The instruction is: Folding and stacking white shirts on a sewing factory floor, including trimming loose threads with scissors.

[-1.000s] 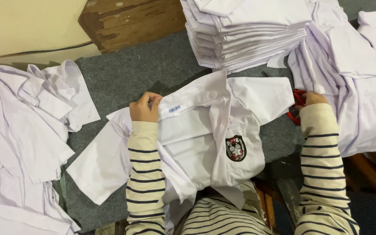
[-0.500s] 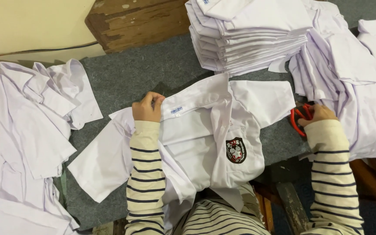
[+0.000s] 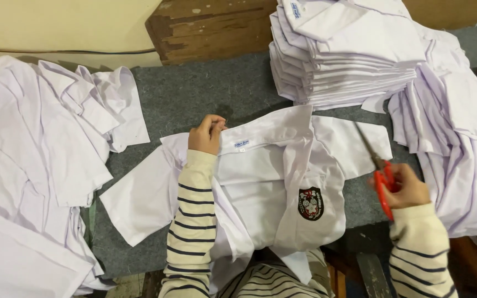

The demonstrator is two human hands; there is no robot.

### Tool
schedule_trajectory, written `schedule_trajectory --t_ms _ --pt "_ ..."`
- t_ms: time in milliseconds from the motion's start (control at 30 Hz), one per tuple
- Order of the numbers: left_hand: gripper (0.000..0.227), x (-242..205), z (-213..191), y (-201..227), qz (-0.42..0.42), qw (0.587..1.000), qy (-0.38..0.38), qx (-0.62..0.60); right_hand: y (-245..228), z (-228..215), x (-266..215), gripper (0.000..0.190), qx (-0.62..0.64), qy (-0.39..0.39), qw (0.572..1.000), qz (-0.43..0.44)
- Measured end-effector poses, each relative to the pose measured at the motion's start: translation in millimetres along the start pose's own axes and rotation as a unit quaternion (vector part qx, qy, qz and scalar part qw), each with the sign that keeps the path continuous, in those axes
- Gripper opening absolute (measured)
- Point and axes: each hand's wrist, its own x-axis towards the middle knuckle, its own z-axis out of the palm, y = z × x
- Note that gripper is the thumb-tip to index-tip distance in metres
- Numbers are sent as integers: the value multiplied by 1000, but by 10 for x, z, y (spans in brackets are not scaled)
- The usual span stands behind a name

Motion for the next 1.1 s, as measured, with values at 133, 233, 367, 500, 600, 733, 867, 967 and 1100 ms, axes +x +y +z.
schedule_trajectory --t_ms 133,233,367,500,600,733,867,967,1100 --pt "10 -31 81 -202 -24 999 -23 15 -28 796 188 69 -65 -85 990 -95" --pt "13 -20 41 -157 -24 999 -39 18 -653 898 181 72 -80 -152 980 -104" --pt "14 7 -22 -78 -28 998 -50 20 -1598 768 50 62 -163 -198 962 -95" --pt "13 -12 -89 42 1 999 -52 2 -1941 788 32 62 -203 -221 946 -119" --pt "11 -1 -98 36 4 999 -43 6 -2114 736 -44 58 -212 -228 940 -140" --pt "12 -2 -68 -60 7 999 -29 15 -2218 679 -97 54 -229 -233 931 -165" --pt "8 6 -41 -86 10 999 -37 17 -2231 711 -95 54 -236 -234 928 -171" --pt "10 -10 -83 -22 3 999 -53 -11 -2246 724 -87 54 -233 -233 928 -173" --pt "11 -17 -132 50 21 998 -60 4 -2289 686 -119 54 -248 -231 925 -174"
